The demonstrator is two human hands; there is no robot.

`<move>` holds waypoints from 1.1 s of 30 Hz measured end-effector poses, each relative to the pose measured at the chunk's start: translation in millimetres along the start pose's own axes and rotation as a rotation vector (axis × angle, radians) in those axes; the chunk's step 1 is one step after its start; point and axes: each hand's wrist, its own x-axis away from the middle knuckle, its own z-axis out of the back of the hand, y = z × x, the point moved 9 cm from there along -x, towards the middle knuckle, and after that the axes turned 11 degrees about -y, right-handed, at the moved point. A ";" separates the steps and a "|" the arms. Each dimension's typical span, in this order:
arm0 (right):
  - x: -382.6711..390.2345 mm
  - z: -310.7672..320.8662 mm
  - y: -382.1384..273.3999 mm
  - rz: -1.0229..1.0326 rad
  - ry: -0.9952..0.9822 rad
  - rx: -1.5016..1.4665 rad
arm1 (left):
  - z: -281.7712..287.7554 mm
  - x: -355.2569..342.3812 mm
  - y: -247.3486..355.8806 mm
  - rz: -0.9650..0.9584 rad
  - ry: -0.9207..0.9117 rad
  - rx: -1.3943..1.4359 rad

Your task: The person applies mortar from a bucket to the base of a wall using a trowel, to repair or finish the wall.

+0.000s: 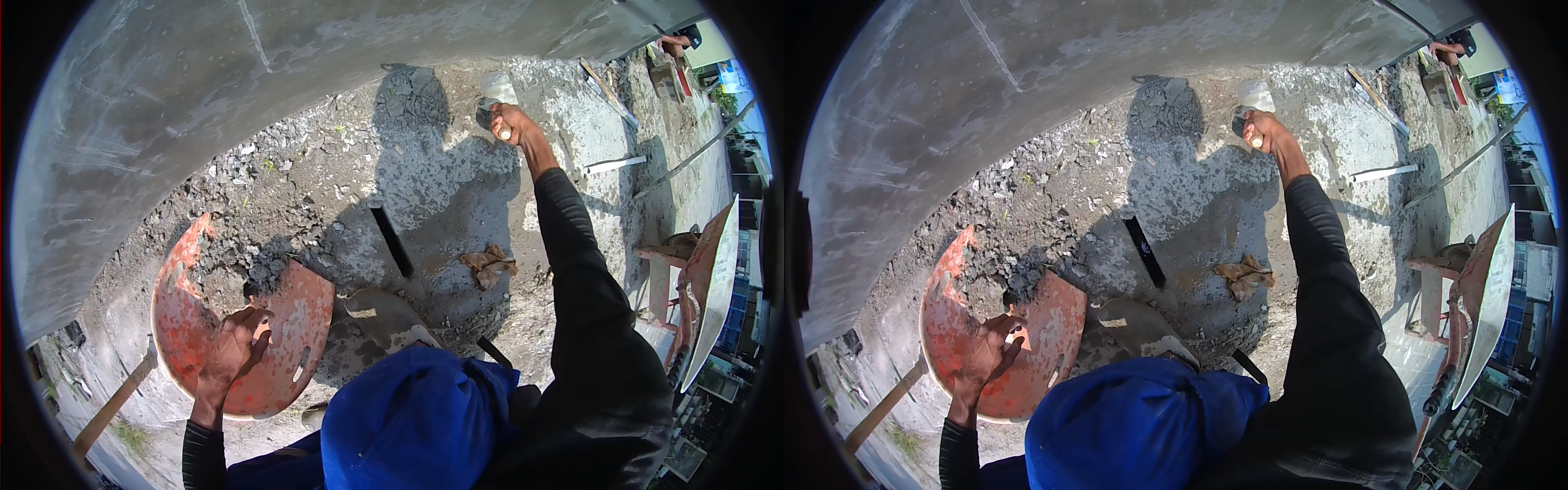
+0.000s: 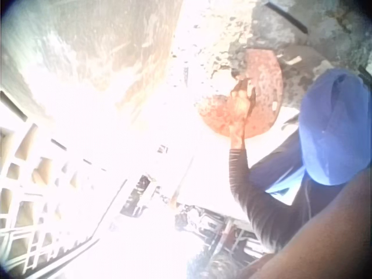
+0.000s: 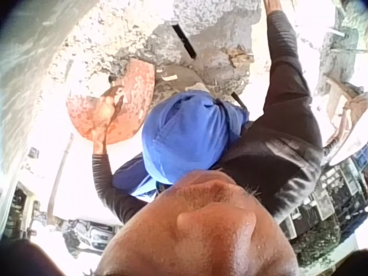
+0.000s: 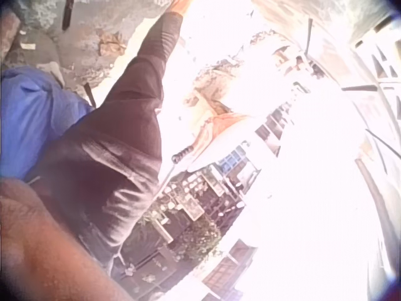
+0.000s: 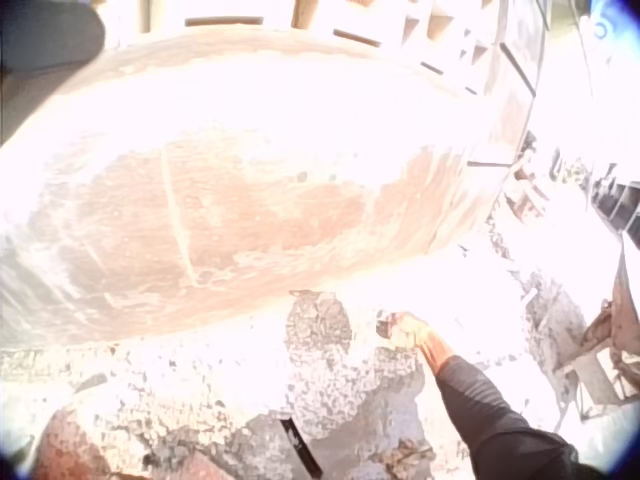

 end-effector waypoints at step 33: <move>39.2 -200.9 144.4 -0.002 -0.121 0.427 | 48.0 122.3 -138.8 0.610 0.755 -0.474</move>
